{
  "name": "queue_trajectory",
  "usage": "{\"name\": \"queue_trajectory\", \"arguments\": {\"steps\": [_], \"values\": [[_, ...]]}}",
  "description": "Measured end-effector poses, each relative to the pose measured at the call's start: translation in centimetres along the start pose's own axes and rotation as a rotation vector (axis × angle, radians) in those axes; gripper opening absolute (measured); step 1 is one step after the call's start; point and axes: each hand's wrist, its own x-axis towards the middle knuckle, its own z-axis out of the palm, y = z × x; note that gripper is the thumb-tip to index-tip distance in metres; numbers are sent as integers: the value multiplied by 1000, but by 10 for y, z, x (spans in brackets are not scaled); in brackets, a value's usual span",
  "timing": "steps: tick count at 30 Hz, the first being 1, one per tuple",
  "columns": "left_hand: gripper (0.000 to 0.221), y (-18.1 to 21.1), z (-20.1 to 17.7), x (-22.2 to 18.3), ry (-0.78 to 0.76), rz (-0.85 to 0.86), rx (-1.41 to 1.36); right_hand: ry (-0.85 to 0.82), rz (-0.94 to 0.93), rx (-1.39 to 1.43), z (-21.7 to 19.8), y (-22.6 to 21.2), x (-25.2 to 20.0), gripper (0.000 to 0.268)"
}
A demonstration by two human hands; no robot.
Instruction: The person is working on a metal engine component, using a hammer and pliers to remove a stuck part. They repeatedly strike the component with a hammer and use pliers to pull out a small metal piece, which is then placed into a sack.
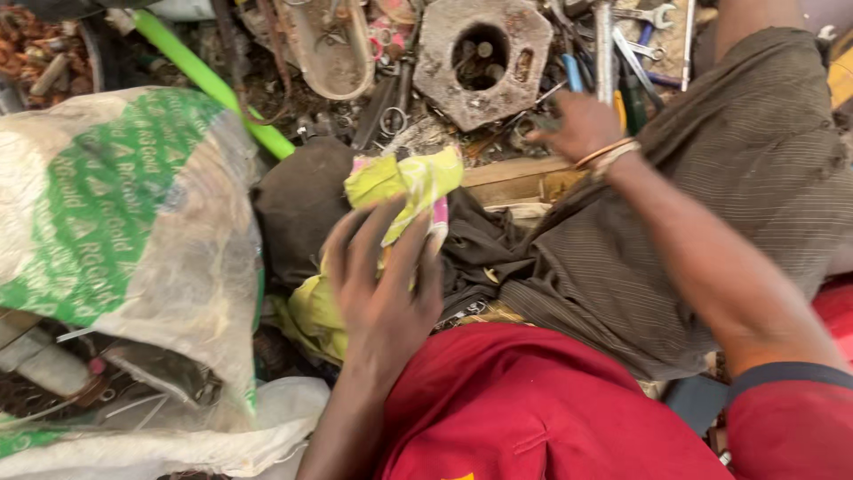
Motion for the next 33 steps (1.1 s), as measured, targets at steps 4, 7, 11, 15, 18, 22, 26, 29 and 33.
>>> {"name": "queue_trajectory", "arguments": {"steps": [4,7,11,15,18,22,26,29,33], "values": [[23,-3,52,16,-62,98,-98,-226,204,2,33,-26,3,69],[23,-27,72,17,-90,79,-64,-141,144,160,31,-21,6,61],[21,-78,93,35,-71,-7,-61,-68,-12,913,6,13,5,57],[22,-120,119,39,-96,-198,-211,-250,18,1664,-9,14,-4,47],[22,-141,139,40,-163,-325,-202,-323,-16,1886,-20,3,-7,45],[19,-147,154,25,-126,-204,-158,-320,-37,1974,-28,-8,-21,41],[18,-148,151,27,-143,-232,-152,34,-128,1624,-40,-19,-18,46],[19,-148,153,23,-144,-222,-131,649,-363,657,-32,-23,-12,46],[23,-147,164,23,-233,-265,-84,613,-262,247,5,-15,6,54]]}}
